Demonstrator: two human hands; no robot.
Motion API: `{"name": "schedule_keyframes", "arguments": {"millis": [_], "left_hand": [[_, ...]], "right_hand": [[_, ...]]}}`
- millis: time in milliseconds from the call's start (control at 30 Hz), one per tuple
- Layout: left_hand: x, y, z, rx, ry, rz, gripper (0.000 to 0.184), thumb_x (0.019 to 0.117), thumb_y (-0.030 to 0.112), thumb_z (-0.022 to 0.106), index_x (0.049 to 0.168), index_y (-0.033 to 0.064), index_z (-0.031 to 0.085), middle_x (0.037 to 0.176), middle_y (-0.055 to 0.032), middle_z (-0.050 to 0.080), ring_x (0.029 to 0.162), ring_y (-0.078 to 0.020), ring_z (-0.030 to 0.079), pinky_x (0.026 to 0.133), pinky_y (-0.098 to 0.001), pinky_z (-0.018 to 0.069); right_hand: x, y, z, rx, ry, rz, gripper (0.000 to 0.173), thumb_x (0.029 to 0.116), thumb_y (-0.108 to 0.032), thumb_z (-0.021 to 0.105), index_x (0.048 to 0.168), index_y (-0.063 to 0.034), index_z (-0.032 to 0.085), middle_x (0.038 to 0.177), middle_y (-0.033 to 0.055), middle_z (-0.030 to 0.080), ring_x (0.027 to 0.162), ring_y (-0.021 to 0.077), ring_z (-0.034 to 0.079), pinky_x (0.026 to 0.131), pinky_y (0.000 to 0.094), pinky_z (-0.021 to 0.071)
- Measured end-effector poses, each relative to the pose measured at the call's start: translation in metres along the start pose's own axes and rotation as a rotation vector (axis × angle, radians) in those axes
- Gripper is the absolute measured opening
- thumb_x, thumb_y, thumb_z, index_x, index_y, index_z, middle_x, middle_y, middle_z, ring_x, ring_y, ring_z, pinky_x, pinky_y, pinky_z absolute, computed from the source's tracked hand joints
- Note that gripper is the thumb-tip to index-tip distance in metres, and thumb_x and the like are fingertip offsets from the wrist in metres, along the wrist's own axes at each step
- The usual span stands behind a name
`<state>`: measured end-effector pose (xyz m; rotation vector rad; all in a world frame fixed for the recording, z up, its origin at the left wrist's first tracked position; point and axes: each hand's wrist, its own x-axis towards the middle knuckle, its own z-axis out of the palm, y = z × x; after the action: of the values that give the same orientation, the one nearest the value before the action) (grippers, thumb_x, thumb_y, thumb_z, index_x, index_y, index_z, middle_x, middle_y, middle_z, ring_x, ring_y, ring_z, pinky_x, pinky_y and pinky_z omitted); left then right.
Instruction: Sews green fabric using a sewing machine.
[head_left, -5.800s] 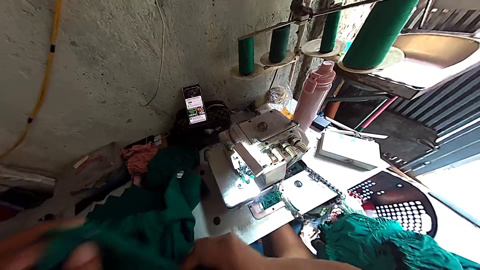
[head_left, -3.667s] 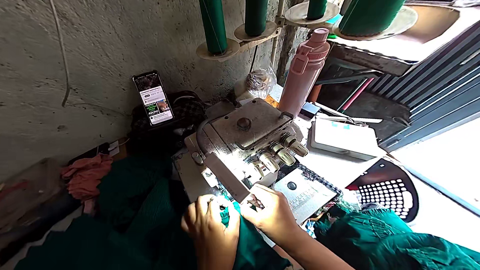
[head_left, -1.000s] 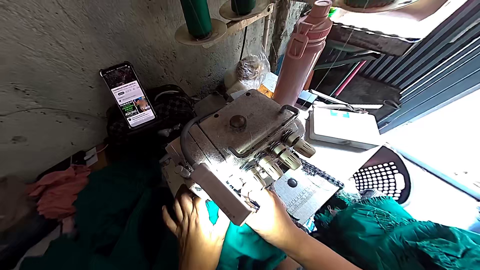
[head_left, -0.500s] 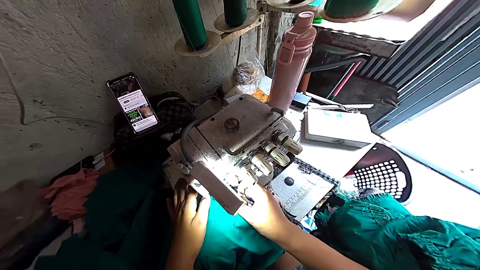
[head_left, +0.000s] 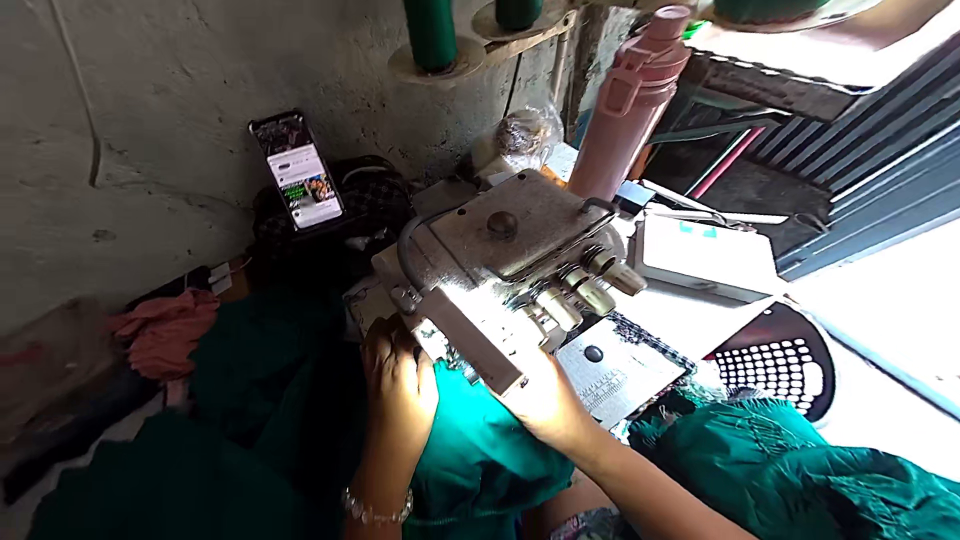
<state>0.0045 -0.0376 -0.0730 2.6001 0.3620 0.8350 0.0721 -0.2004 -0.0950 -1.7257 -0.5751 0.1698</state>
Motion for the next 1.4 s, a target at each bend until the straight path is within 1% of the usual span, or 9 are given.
{"name": "schedule_keyframes", "arguments": {"millis": [200, 433, 667, 800, 900, 967, 1000, 1233, 1400], "left_hand": [[-0.009, 0.009, -0.012, 0.246, 0.001, -0.142, 0.028, 0.0993, 0.017, 0.048, 0.1, -0.0047, 0.067, 0.122, -0.0248, 0.064, 0.123, -0.0437, 0.057, 0.102, -0.0674, 0.0352], [-0.013, 0.014, -0.017, -0.548, 0.041, -0.375, 0.016, 0.1077, 0.015, 0.042, 0.107, 0.0069, 0.057, 0.084, 0.0052, 0.061, 0.077, 0.002, 0.059, 0.074, -0.0202, 0.0498], [0.0, 0.024, -0.026, 0.079, -0.241, -0.117, 0.023, 0.0978, 0.023, 0.059, 0.095, 0.0018, 0.067, 0.088, -0.0136, 0.067, 0.089, -0.0334, 0.062, 0.078, -0.0543, 0.0399], [0.041, -0.002, -0.039, -0.051, -0.651, -0.075, 0.031, 0.0959, 0.036, 0.068, 0.095, 0.0063, 0.074, 0.091, -0.0117, 0.071, 0.092, -0.0265, 0.067, 0.084, -0.0565, 0.0448], [0.059, -0.041, -0.018, -0.164, -0.637, 0.158, 0.026, 0.0853, 0.05, 0.069, 0.088, 0.0257, 0.077, 0.083, 0.0077, 0.07, 0.079, 0.0007, 0.065, 0.066, -0.03, 0.0522], [0.072, -0.032, -0.036, -0.046, -0.747, 0.061, 0.021, 0.0854, 0.043, 0.071, 0.089, 0.0223, 0.076, 0.085, 0.0045, 0.071, 0.082, -0.0065, 0.068, 0.07, -0.0366, 0.0548], [0.075, -0.019, -0.05, 0.017, -0.794, -0.095, 0.025, 0.09, 0.036, 0.074, 0.094, 0.0113, 0.075, 0.09, -0.0082, 0.072, 0.09, -0.0242, 0.068, 0.08, -0.0556, 0.0495], [0.043, -0.028, -0.043, 0.061, -0.381, -0.062, 0.049, 0.0799, 0.051, 0.079, 0.116, 0.0176, 0.077, 0.138, -0.0114, 0.061, 0.135, -0.0405, 0.046, 0.104, -0.0743, 0.0242], [0.04, -0.025, -0.034, 0.065, -0.357, 0.126, 0.02, 0.0899, 0.03, 0.072, 0.09, 0.0107, 0.077, 0.117, -0.0084, 0.069, 0.123, -0.0351, 0.058, 0.106, -0.0769, 0.0202]], "right_hand": [[0.0, 0.009, 0.0, 0.04, -0.002, -0.079, 0.012, 0.0888, -0.015, 0.069, 0.092, -0.0051, 0.062, 0.077, -0.0084, 0.058, 0.07, -0.0079, 0.053, 0.067, 0.0092, 0.0455], [-0.002, 0.006, -0.003, -0.015, -0.009, -0.034, 0.014, 0.0883, -0.014, 0.069, 0.093, -0.0111, 0.056, 0.074, -0.0126, 0.053, 0.066, -0.011, 0.049, 0.063, 0.0062, 0.0421], [-0.001, 0.005, -0.004, -0.056, -0.005, -0.04, 0.018, 0.0874, -0.014, 0.069, 0.098, -0.0062, 0.057, 0.077, -0.0109, 0.053, 0.069, -0.0108, 0.05, 0.065, 0.0063, 0.0419], [-0.002, 0.006, -0.004, -0.069, -0.001, -0.04, 0.018, 0.0874, -0.015, 0.07, 0.097, -0.0061, 0.057, 0.078, -0.011, 0.053, 0.07, -0.0116, 0.05, 0.067, 0.006, 0.0422], [-0.001, 0.006, -0.003, -0.086, 0.006, -0.038, 0.018, 0.088, -0.016, 0.069, 0.097, -0.005, 0.058, 0.078, -0.0104, 0.052, 0.071, -0.0114, 0.049, 0.067, 0.0062, 0.0409], [-0.001, 0.005, -0.003, -0.092, 0.006, -0.037, 0.019, 0.0883, -0.016, 0.07, 0.097, -0.0036, 0.059, 0.078, -0.0099, 0.053, 0.071, -0.0114, 0.049, 0.068, 0.0062, 0.0415], [0.0, 0.005, -0.003, -0.09, 0.003, -0.039, 0.018, 0.0884, -0.016, 0.07, 0.097, -0.0035, 0.059, 0.078, -0.0098, 0.053, 0.071, -0.011, 0.049, 0.067, 0.0066, 0.041], [-0.002, 0.003, -0.006, -0.123, -0.005, -0.052, 0.019, 0.0903, -0.021, 0.069, 0.095, -0.0036, 0.064, 0.077, -0.0087, 0.058, 0.071, -0.0107, 0.051, 0.067, 0.0071, 0.043], [-0.01, 0.001, -0.02, -0.191, -0.002, -0.141, 0.02, 0.0916, -0.022, 0.068, 0.098, -0.0032, 0.066, 0.078, -0.0086, 0.064, 0.069, -0.0137, 0.054, 0.064, 0.0047, 0.0445]]}}
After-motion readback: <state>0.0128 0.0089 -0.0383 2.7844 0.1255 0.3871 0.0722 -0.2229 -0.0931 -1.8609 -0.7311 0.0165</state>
